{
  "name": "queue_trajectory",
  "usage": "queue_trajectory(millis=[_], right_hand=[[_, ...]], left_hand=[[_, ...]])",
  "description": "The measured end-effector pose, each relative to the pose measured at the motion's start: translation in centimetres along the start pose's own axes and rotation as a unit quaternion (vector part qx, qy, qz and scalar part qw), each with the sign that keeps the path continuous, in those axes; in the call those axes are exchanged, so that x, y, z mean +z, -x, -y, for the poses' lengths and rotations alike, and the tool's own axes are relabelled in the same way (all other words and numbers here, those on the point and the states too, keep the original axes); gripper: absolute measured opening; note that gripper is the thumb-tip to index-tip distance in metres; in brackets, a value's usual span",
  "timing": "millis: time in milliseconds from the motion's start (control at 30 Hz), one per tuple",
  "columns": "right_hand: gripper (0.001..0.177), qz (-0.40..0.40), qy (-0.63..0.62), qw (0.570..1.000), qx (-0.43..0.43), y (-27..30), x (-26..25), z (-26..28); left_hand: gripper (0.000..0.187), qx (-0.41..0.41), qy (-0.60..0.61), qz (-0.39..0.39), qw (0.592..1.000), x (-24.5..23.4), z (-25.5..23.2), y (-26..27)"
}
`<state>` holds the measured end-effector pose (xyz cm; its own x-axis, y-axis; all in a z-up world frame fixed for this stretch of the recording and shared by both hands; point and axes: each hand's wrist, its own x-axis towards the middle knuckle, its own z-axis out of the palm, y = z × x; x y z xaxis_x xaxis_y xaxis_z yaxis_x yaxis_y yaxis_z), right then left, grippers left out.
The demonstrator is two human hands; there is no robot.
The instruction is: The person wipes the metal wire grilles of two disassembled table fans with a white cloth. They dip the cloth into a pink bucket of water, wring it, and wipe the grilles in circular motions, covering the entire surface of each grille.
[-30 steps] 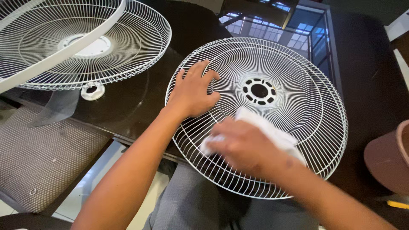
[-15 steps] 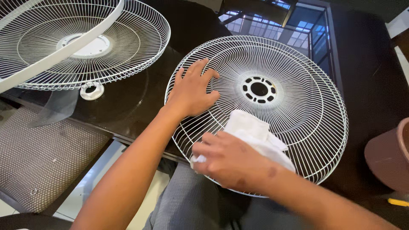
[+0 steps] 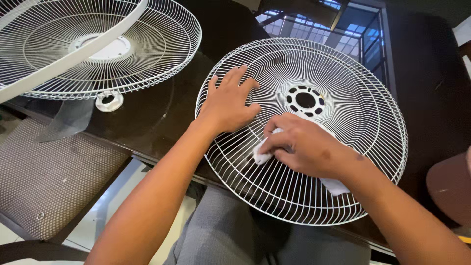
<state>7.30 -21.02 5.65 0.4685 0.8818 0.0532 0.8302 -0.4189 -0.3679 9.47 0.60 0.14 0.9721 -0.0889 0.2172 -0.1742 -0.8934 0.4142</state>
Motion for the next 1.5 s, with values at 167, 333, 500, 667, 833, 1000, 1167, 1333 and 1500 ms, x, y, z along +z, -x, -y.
queue_trajectory(millis=[167, 333, 500, 667, 833, 1000, 1167, 1333, 1500], right_hand=[[0.016, -0.012, -0.042, 0.998, 0.043, -0.1, -0.4, -0.7], [0.016, -0.035, 0.029, 0.993, 0.108, 0.8, -0.6, -2.1], [0.017, -0.088, 0.168, 0.971, 0.144, 1.1, -0.8, -4.9], [0.020, -0.144, 0.175, 0.970, 0.086, 1.3, -1.2, -5.5], [0.024, -0.073, 0.062, 0.995, 0.027, 1.8, -0.1, -4.4], [0.025, -0.094, 0.140, 0.983, 0.069, 1.2, -0.6, -5.0], [0.024, -0.096, 0.112, 0.986, 0.078, 1.5, 0.2, -4.3], [0.027, -0.097, 0.163, 0.978, 0.083, 1.4, -1.0, -4.3], [0.016, -0.096, 0.084, 0.987, 0.093, 1.4, 0.3, -4.0]], left_hand=[[0.055, 0.004, -0.001, 0.000, 1.000, 0.0, 0.0, -0.1], [0.055, 0.007, -0.005, -0.001, 1.000, 0.2, 0.1, -0.2], [0.055, 0.009, -0.012, 0.009, 1.000, 0.4, 0.4, -0.3], [0.055, 0.012, -0.010, 0.008, 1.000, 0.2, 0.3, -0.3], [0.053, 0.009, -0.011, 0.000, 1.000, 0.3, 0.1, -0.2], [0.052, 0.016, -0.014, -0.007, 1.000, 0.2, 0.1, -0.2], [0.051, 0.018, -0.013, -0.010, 1.000, 0.2, 0.0, 0.0], [0.051, 0.020, -0.017, -0.013, 1.000, 0.3, 0.1, -0.1], [0.050, 0.026, -0.007, -0.028, 0.999, 0.4, 0.3, 0.0]])
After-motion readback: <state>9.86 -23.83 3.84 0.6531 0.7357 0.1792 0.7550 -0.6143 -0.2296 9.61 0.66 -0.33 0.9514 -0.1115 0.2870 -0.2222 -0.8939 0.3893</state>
